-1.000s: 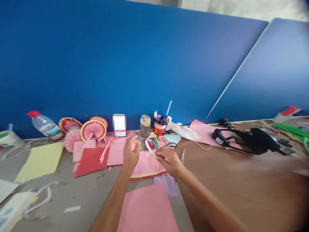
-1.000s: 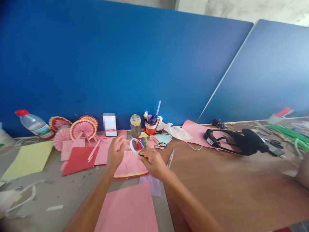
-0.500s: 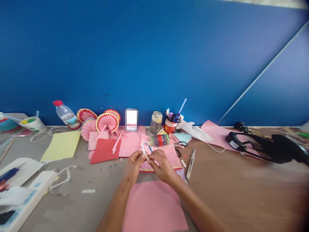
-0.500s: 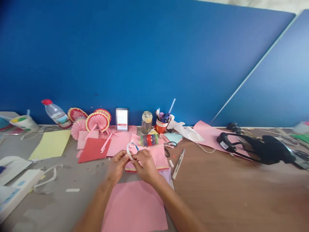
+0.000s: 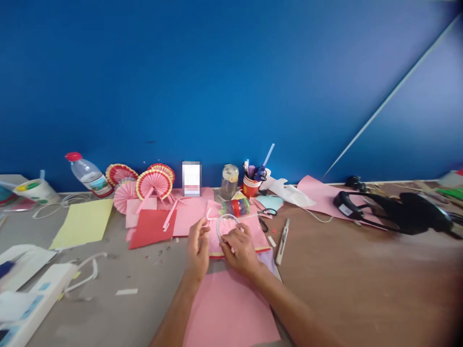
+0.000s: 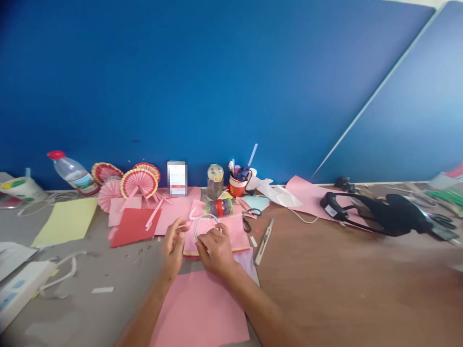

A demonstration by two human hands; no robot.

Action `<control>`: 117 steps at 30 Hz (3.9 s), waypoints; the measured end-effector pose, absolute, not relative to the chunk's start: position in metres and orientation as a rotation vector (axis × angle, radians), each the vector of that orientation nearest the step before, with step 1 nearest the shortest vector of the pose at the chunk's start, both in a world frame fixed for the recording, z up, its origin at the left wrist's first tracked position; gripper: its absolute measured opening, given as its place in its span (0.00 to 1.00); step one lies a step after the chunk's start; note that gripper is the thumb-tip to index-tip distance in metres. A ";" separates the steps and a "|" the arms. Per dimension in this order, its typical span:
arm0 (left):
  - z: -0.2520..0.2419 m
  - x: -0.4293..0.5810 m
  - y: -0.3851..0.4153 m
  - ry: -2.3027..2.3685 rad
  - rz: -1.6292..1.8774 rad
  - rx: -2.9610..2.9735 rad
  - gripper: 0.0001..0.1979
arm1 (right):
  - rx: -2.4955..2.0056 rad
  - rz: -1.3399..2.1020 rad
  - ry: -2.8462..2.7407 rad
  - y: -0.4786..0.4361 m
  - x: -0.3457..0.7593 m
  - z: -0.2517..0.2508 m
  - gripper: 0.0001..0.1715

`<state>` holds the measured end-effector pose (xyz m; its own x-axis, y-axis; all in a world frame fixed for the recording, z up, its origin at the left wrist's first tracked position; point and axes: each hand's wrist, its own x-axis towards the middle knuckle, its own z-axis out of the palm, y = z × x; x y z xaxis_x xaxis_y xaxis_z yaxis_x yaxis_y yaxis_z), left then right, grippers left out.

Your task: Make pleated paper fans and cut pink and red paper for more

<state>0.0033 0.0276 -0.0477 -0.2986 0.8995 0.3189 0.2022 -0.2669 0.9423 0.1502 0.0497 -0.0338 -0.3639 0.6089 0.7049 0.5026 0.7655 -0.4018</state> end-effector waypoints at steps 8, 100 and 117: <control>-0.056 0.018 0.019 1.422 1.339 1.729 0.23 | -0.866 0.072 -1.959 0.046 0.146 -0.040 0.12; -0.023 -0.023 0.022 1.345 1.278 1.475 0.13 | -1.306 0.673 -2.060 0.032 0.218 -0.002 0.09; -0.024 -0.028 0.023 1.371 1.278 1.474 0.13 | -1.375 0.729 -2.086 0.030 0.218 -0.001 0.10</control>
